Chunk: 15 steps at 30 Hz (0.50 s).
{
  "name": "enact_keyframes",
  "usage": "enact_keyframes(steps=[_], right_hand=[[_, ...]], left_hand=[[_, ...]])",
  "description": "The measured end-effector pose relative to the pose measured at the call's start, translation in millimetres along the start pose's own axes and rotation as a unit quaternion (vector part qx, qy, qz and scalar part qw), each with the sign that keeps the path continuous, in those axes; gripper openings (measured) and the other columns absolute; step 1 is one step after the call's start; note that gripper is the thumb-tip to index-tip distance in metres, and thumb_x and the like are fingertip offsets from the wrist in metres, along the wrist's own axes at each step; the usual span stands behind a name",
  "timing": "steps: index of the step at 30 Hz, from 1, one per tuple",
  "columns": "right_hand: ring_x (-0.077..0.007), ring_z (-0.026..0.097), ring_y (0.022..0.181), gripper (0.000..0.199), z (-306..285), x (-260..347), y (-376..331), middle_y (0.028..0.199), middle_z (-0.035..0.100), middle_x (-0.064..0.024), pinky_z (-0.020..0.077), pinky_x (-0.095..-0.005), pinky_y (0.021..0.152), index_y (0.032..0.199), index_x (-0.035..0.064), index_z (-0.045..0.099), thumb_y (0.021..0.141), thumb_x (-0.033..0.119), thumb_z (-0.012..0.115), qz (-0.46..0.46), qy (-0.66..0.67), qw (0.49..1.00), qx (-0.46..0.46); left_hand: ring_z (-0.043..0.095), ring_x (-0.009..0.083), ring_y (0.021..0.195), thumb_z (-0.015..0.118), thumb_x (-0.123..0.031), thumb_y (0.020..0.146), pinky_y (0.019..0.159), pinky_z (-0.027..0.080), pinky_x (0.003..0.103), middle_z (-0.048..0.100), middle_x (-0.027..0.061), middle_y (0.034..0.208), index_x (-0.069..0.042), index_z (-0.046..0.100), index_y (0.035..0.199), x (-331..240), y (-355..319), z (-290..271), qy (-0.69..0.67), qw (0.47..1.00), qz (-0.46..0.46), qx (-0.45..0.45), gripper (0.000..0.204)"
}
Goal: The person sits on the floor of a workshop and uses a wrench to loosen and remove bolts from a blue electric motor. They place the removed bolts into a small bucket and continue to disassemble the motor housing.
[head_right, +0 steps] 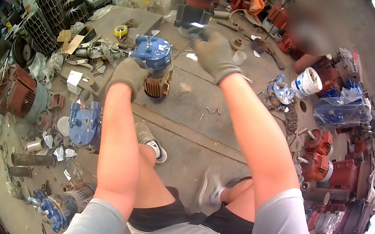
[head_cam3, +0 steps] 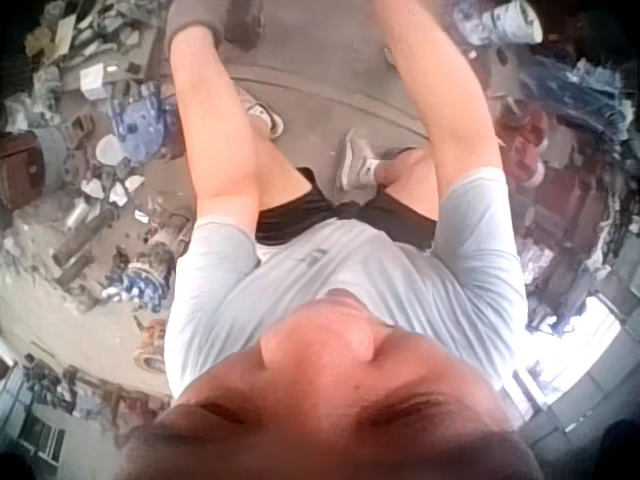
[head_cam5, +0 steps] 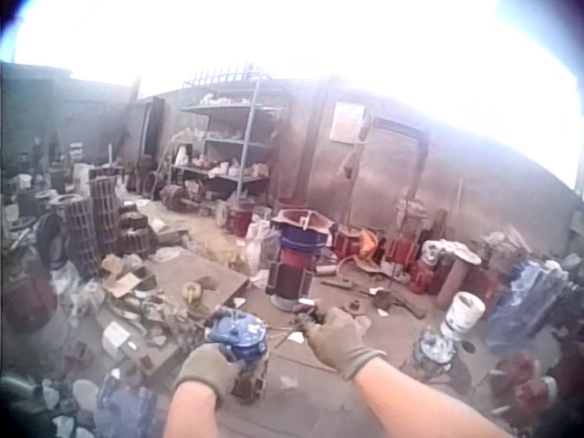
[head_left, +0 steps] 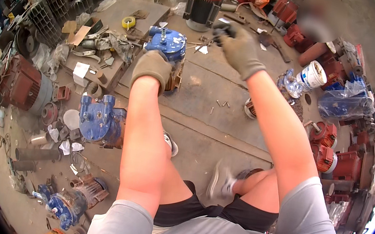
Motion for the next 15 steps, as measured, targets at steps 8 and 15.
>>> enact_keyframes(steps=[8, 15], right_hand=[[-0.0379, 0.076, 0.1, 0.025, 88.9, -68.3, 62.9, 0.111, 0.079, -0.0186, 0.0597, -0.0437, 0.088, 0.122, 0.0098, 0.075, 0.1, 0.022, 0.074, -0.122, -0.121, 0.985, -0.017], [-0.0438, 0.073, 0.104, 0.03, 95.2, -72.7, 79.1, 0.11, 0.076, -0.0261, 0.0599, -0.0479, 0.088, 0.117, 0.0057, 0.078, 0.096, 0.027, 0.072, -0.232, -0.139, 0.963, 0.016]], left_hand=[[0.076, 0.0276, 0.11, 0.086, -0.033, 0.087, 0.098, 0.058, 0.036, 0.08, 0.0138, 0.121, -0.009, 0.077, 0.128, -9.8, 81.7, 30.4, -0.089, 0.984, 0.107, -0.112, 0.049], [0.077, 0.0297, 0.107, 0.096, -0.034, 0.079, 0.098, 0.058, 0.04, 0.08, 0.0148, 0.117, -0.008, 0.079, 0.121, -16.2, 125.1, 67.9, -0.169, 0.959, 0.206, -0.098, 0.052]])
Point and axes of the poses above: each hand's wrist, its own y-axis towards the middle knuckle, its own z-axis out of the palm, x = y × z, the point moved 6 cm from there along y, towards the middle knuckle
